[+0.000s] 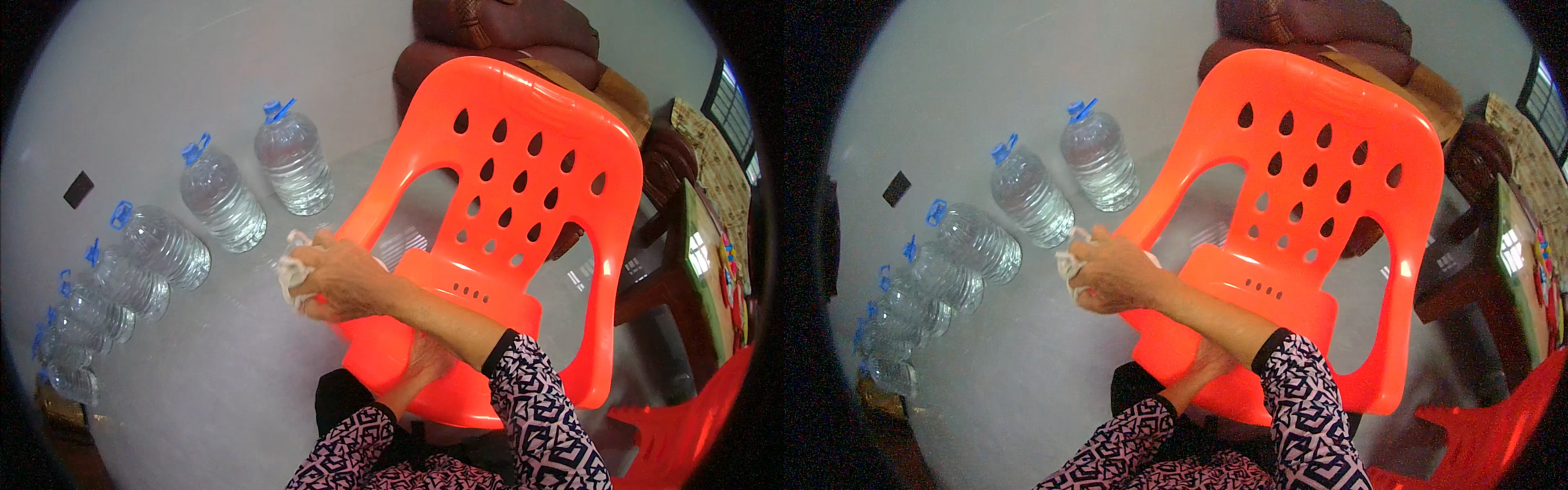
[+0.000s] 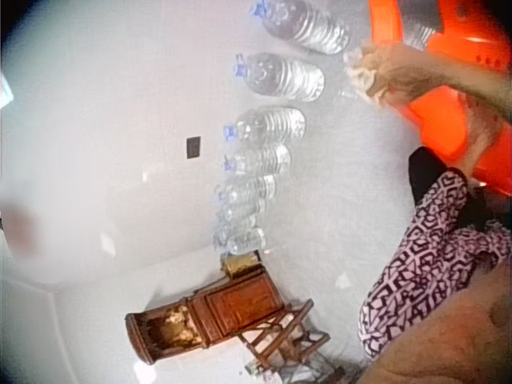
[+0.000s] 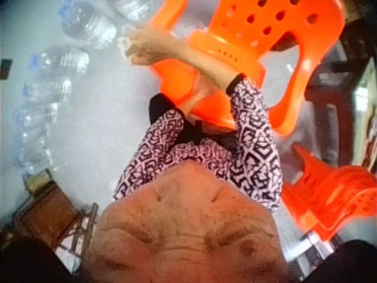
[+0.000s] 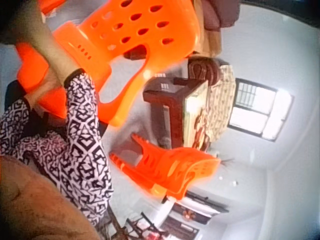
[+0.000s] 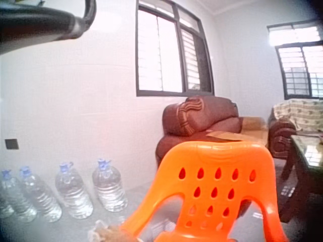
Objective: The person wipes an orange plastic chair with a white cloth, cleaning the seat, backrest, and armrests. They lift and rotate the chair to access different surfaces and then place it back on the floor. The person also briefly wipes a wooden table at the end of the clip.
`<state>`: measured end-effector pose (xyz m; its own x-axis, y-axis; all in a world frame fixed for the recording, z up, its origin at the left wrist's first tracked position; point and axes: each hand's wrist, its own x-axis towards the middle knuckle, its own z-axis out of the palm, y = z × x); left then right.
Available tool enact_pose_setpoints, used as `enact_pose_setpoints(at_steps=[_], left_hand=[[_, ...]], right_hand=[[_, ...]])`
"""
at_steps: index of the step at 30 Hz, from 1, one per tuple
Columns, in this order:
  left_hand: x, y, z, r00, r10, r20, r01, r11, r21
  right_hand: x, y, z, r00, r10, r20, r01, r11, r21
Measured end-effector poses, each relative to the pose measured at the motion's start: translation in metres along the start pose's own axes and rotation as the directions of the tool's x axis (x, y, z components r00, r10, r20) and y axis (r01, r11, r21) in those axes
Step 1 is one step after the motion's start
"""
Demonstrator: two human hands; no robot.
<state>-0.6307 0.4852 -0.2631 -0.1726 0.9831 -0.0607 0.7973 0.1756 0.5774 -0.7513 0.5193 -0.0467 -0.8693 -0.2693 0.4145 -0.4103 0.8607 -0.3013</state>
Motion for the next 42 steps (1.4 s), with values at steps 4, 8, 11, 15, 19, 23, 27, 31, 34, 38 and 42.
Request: enact_pose_setpoints(at_steps=[4,8,11,15,19,23,27,31,34,38,42], left_hand=[[-0.002,0.017,-0.028,0.988,-0.033,0.153,0.014,0.992,0.127],[-0.006,0.022,-0.027,1.000,-0.007,0.005,0.006,0.989,0.147],[-0.006,0.021,-0.024,0.998,-0.012,-0.065,0.022,0.989,0.150],[-0.007,0.019,-0.020,0.993,0.017,-0.119,0.001,0.989,0.151],[-0.010,0.016,-0.021,0.996,0.007,-0.093,0.011,0.981,0.194],[-0.007,0.027,-0.028,0.999,-0.041,0.013,0.035,0.950,0.311],[-0.006,0.007,-0.001,0.990,0.046,-0.130,-0.022,0.984,0.175],[-0.005,-0.006,0.022,0.972,0.066,-0.228,-0.033,0.989,0.147],[0.000,0.008,0.005,0.998,-0.022,-0.061,0.037,0.965,0.259],[-0.003,-0.010,0.034,0.915,0.122,-0.385,-0.105,0.992,0.064],[-0.004,0.015,-0.017,0.998,-0.026,-0.059,0.037,0.979,0.198]], right_hand=[[0.001,0.015,-0.003,0.999,0.013,0.040,-0.013,1.000,0.007],[-0.009,0.059,-0.004,0.986,0.155,-0.057,-0.165,0.959,-0.233],[-0.026,0.118,-0.011,0.961,0.273,-0.033,-0.248,0.807,-0.537],[-0.035,0.138,-0.029,0.828,0.410,-0.383,-0.561,0.629,-0.539],[-0.035,0.165,-0.027,0.690,0.310,-0.653,-0.698,0.521,-0.490],[-0.038,0.153,0.010,0.540,0.249,-0.804,-0.755,0.565,-0.333],[-0.045,0.103,0.056,0.528,0.444,-0.724,-0.690,0.721,-0.061],[-0.051,0.011,0.063,0.457,0.795,-0.399,-0.364,0.577,0.731],[-0.067,-0.038,0.054,0.373,0.920,-0.123,-0.367,0.268,0.891],[-0.103,-0.021,0.032,0.719,0.676,0.161,-0.373,0.180,0.910],[-0.123,0.065,-0.021,0.462,0.560,-0.688,-0.511,0.802,0.310]])
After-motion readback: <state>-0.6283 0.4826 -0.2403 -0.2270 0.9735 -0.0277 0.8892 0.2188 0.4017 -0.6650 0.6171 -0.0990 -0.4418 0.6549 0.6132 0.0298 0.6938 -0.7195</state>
